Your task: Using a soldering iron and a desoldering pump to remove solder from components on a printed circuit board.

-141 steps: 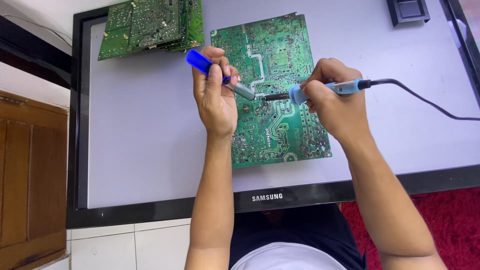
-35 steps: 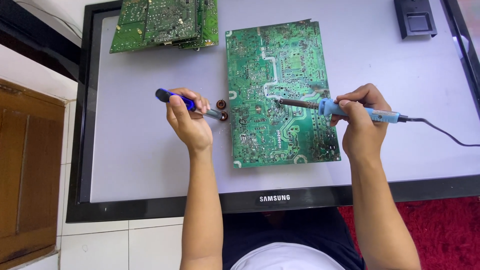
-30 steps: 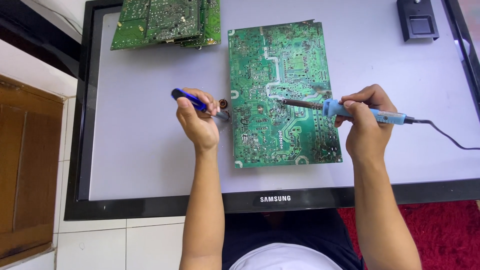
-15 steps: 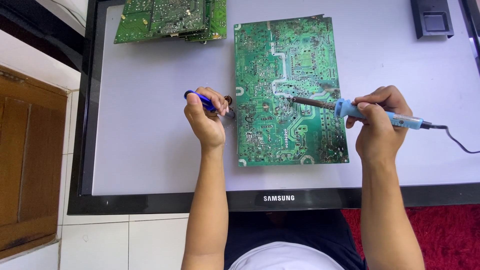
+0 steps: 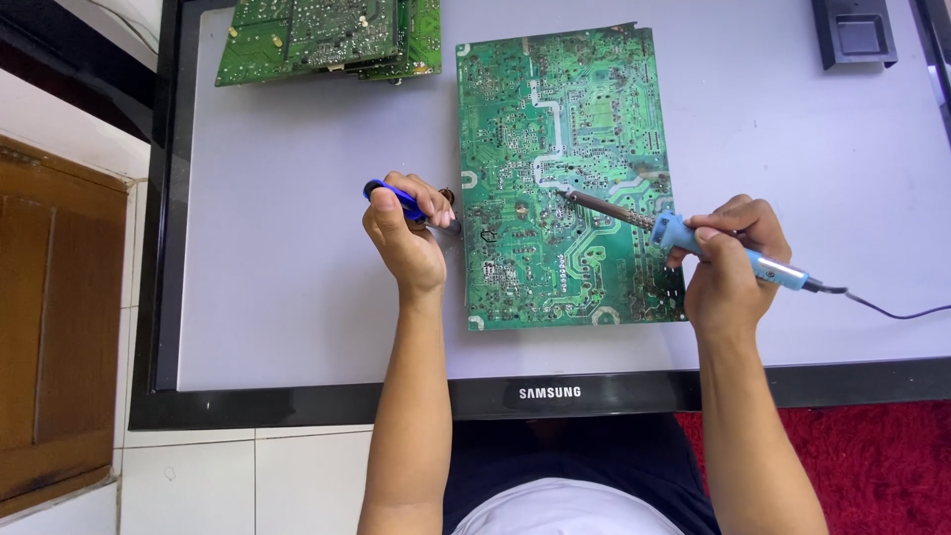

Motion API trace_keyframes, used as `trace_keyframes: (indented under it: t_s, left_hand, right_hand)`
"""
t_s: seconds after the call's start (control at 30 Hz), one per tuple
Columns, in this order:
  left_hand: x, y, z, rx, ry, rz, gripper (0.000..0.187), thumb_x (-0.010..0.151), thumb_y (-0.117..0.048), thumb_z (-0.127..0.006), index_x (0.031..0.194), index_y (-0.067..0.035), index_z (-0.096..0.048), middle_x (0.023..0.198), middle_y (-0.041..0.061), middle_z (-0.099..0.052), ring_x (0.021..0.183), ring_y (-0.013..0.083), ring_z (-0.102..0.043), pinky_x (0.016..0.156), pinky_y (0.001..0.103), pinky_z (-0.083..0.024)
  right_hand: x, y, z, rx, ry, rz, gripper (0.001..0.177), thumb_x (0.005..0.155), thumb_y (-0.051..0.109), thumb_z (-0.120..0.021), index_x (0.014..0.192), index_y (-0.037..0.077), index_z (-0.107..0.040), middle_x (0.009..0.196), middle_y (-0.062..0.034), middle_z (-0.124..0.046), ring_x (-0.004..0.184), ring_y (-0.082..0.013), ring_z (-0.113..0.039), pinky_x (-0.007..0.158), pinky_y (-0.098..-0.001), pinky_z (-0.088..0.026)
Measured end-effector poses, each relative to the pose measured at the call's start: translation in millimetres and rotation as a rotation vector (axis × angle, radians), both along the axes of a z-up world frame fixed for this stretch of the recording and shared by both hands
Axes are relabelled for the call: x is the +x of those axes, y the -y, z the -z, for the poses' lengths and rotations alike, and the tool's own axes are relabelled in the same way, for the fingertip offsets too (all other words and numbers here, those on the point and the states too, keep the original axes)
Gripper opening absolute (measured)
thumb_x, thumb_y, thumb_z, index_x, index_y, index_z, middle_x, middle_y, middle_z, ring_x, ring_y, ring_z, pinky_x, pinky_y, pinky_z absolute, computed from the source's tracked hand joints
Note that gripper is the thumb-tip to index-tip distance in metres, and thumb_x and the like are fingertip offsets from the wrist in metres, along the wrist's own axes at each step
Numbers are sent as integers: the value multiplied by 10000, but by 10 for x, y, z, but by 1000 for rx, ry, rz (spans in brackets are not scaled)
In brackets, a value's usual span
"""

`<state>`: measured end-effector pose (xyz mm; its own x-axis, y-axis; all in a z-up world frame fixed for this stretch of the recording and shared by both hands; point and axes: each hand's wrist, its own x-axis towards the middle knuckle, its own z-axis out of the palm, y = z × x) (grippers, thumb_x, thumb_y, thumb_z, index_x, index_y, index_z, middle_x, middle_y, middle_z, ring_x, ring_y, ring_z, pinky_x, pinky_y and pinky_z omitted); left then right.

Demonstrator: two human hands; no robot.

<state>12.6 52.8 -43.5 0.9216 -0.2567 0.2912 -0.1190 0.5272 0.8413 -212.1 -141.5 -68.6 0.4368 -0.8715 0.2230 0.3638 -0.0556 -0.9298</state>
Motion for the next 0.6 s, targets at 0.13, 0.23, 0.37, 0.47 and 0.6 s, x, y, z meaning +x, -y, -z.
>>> trace_keyframes:
  t_s: [0.13, 0.23, 0.37, 0.47, 0.6]
  left_hand:
    - [0, 4, 9, 2, 5, 4, 595, 998, -613, -509, 691, -104, -489, 567, 34, -384, 542, 194, -457, 606, 330, -435]
    - [8, 7, 37, 36, -6, -15, 633, 988, -654, -496, 676, -103, -514, 567, 35, -408, 544, 200, -474, 606, 332, -452]
    - [36, 5, 73, 26, -59, 11, 643, 947, -680, -503, 656, -107, -506, 576, 25, -398, 535, 182, -451, 587, 325, -409]
    - [34, 10, 69, 8, -64, 47, 606, 952, -647, -505, 659, -117, -494, 582, 15, -389, 547, 163, -415, 589, 317, -371]
    - [50, -2, 53, -15, -76, 102, 525, 969, -565, -505, 708, -110, -490, 622, 18, -390, 584, 161, -400, 616, 321, -363]
  right_hand:
    - [-15, -26, 13, -29, -50, 0, 51, 870, -14, -579, 900, 2, -617, 860, -90, -495, 645, -215, -524, 522, -304, -588]
    - [-35, -34, -2, -63, -67, -18, 53, 883, -18, -582, 914, -3, -622, 857, -85, -476, 654, -220, -540, 538, -306, -605]
    - [1, -30, 31, -87, -51, -25, 56, 885, -40, -585, 915, -15, -624, 862, -90, -478, 628, -230, -529, 553, -318, -600]
    - [-61, -40, -15, -85, -75, -24, 44, 887, -46, -586, 906, -16, -613, 866, -86, -471, 619, -243, -544, 539, -320, -592]
    - [-23, -41, 12, -69, -48, 2, 25, 881, -21, -630, 898, -11, -615, 836, -87, -476, 637, -240, -557, 529, -308, -571]
